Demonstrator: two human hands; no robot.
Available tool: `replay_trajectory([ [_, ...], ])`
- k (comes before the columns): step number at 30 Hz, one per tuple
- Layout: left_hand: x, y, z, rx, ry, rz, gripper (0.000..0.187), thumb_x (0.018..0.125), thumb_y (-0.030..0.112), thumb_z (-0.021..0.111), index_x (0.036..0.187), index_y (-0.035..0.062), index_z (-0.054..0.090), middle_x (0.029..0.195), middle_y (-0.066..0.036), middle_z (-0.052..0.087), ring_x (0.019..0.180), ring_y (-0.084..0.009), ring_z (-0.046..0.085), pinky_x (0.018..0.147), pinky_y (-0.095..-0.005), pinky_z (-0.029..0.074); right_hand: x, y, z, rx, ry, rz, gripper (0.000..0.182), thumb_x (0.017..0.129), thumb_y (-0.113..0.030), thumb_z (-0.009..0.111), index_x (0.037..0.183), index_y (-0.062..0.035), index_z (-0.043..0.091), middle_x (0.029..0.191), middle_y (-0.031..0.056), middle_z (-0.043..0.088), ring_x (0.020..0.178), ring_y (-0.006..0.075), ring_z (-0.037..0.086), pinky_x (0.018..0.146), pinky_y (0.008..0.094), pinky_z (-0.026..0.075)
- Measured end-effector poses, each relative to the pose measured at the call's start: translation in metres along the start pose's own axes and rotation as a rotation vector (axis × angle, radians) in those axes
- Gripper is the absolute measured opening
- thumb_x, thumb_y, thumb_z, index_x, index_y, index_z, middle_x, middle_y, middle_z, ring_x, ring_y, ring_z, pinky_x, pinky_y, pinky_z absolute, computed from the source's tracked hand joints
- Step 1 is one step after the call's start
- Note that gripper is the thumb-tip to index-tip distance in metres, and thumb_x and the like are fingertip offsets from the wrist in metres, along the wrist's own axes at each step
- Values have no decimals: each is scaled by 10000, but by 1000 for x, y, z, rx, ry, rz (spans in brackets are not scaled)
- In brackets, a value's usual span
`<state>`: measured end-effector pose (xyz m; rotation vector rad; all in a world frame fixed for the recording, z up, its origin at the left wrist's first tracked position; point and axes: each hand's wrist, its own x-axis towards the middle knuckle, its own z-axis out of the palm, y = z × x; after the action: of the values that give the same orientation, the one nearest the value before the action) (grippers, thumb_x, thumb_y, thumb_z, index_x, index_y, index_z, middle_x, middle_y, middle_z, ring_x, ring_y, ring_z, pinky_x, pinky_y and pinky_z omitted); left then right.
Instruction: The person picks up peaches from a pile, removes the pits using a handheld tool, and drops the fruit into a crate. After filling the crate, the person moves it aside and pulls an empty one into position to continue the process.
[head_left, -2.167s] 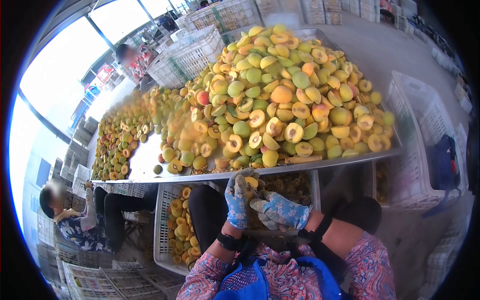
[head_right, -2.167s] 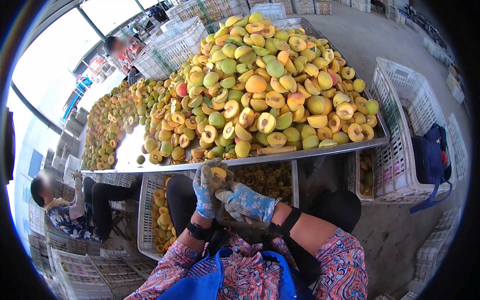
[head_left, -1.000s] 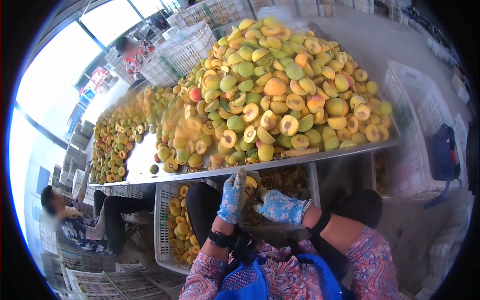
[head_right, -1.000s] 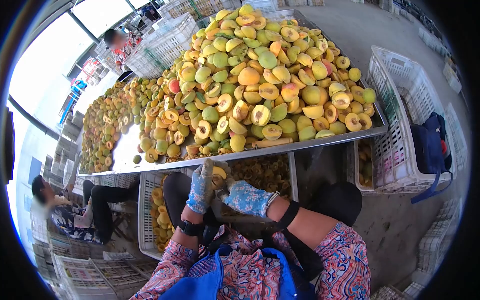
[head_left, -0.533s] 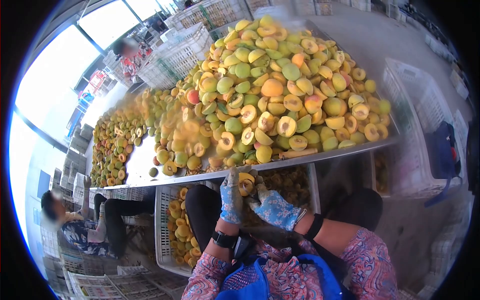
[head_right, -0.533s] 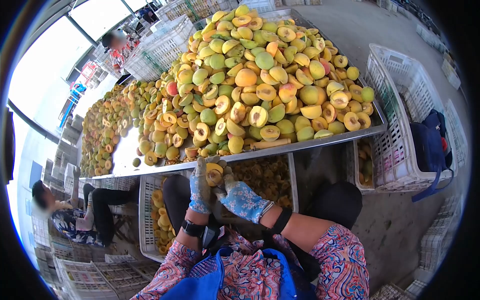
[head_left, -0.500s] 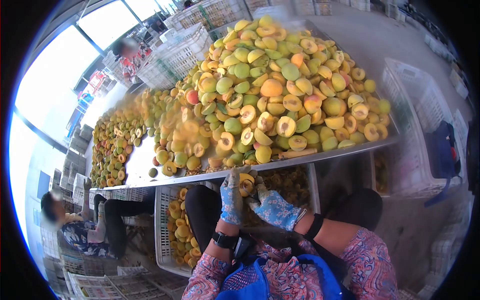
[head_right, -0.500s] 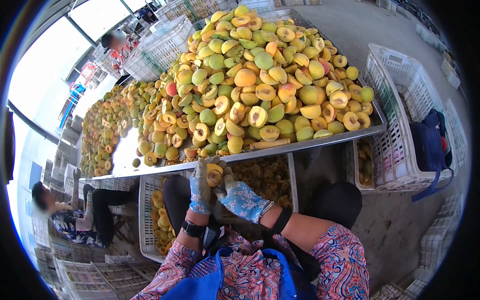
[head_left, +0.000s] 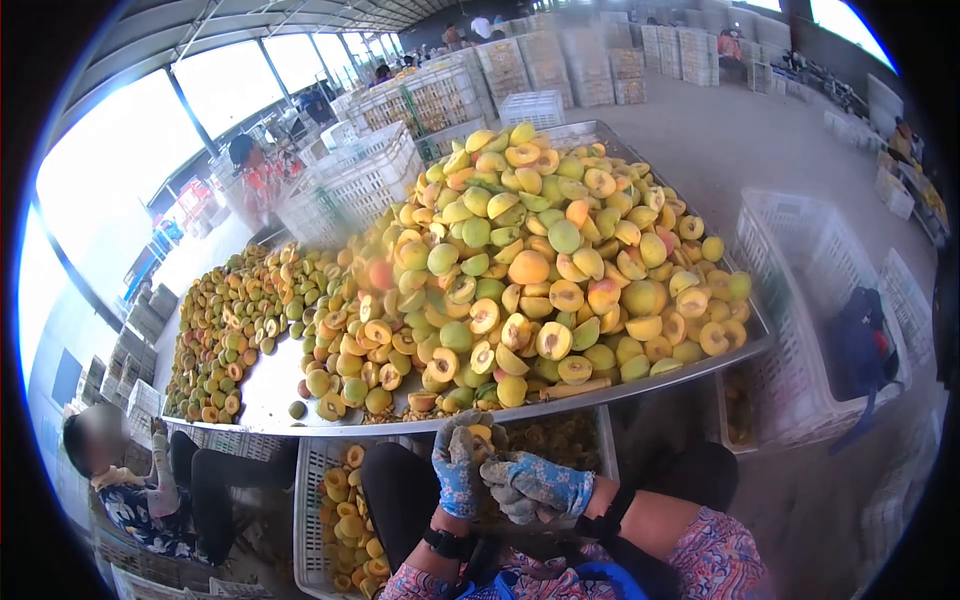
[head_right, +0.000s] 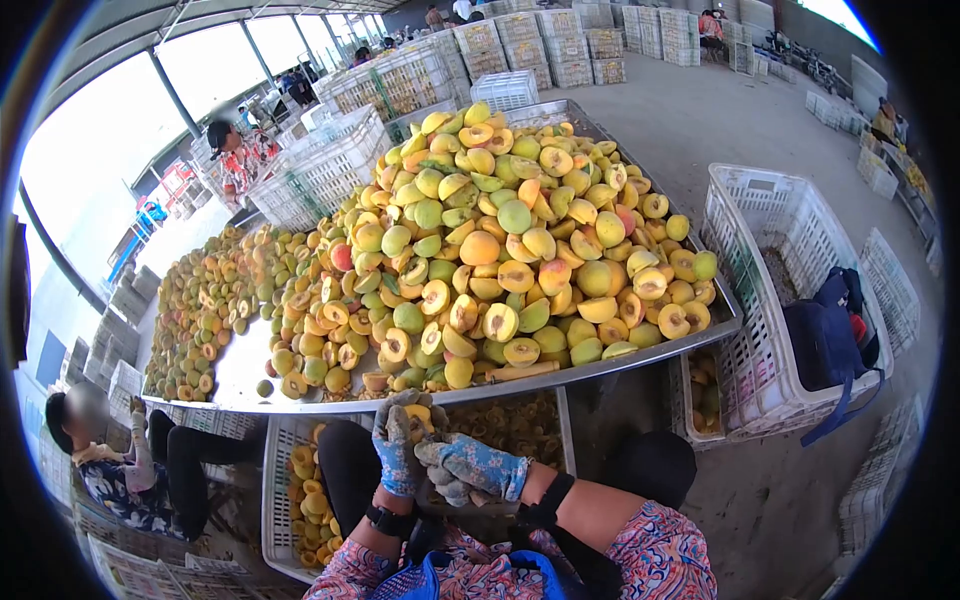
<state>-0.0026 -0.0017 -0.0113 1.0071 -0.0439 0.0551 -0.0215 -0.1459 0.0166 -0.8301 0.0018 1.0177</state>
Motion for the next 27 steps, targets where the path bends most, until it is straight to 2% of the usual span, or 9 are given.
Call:
replay_trajectory([
  [2, 3, 5, -1, 11, -36, -13, 280, 973, 203, 523, 1168, 4, 550, 1094, -149, 633, 957, -246, 639, 841, -388, 552, 3, 3, 2, 101, -46, 11, 151, 971, -286, 519, 922, -144, 506, 547, -46, 441, 376, 84, 393, 342, 235, 302],
  [4, 2, 10, 5, 150, -47, -69, 300, 972, 228, 525, 1171, 4, 543, 1114, -144, 623, 966, -228, 629, 854, -375, 546, 7, 7, 1, -404, 178, -89, 135, 971, -283, 522, 938, -152, 511, 541, -52, 428, 388, 76, 387, 358, 229, 299],
  [9, -5, 0, -2, 182, -71, 153, 354, 958, 269, 551, 1209, 20, 534, 1153, -128, 614, 964, -210, 620, 842, -327, 511, 3, 5, -4, 48, -64, -23, 251, 966, -318, 508, 968, -67, 507, 567, 3, 489, 374, 117, 445, 295, 274, 347],
  [12, -6, 6, 9, 94, -71, 51, 359, 958, 276, 551, 1212, 24, 532, 1155, -124, 614, 971, -216, 620, 848, -343, 517, 8, 4, -7, -204, 28, -65, 261, 966, -328, 504, 959, -68, 508, 565, 0, 484, 367, 120, 439, 280, 277, 350],
  [14, -4, 10, 7, -19, -59, -26, 345, 955, 283, 556, 1185, 25, 551, 1122, -121, 626, 948, -225, 631, 823, -355, 535, 5, 3, -3, -648, 209, -142, 247, 969, -335, 498, 964, -87, 496, 561, -14, 474, 366, 107, 425, 278, 271, 347],
  [18, -4, 12, 5, 55, 20, -135, 284, 966, 245, 535, 1113, 7, 585, 1028, -126, 654, 858, -222, 652, 757, -348, 559, 0, 2, 2, -376, 122, -26, 172, 968, -307, 529, 954, -135, 528, 552, -33, 454, 405, 85, 408, 371, 240, 326],
  [20, -6, 9, 2, 33, -35, -21, 255, 974, 201, 508, 1111, 0, 585, 1021, -123, 656, 843, -210, 651, 753, -338, 557, -2, 4, -3, 76, -109, 49, 183, 970, -306, 525, 971, -123, 522, 556, -28, 467, 407, 85, 415, 368, 240, 326],
  [26, 2, 12, 2, 266, -51, -149, 246, 975, 178, 491, 1116, -2, 582, 1014, -122, 657, 835, -200, 650, 742, -325, 554, 5, 12, -2, -405, 155, -101, 218, 964, -301, 528, 909, -92, 502, 566, -26, 461, 379, 91, 405, 340, 254, 321],
  [27, 1, 11, 3, 249, -53, -108, 258, 974, 201, 500, 1112, -1, 581, 1012, -128, 657, 829, -208, 650, 741, -324, 551, 0, 7, 0, -229, 73, -23, 189, 965, -295, 529, 893, -121, 506, 572, -40, 448, 395, 74, 391, 354, 235, 303],
])
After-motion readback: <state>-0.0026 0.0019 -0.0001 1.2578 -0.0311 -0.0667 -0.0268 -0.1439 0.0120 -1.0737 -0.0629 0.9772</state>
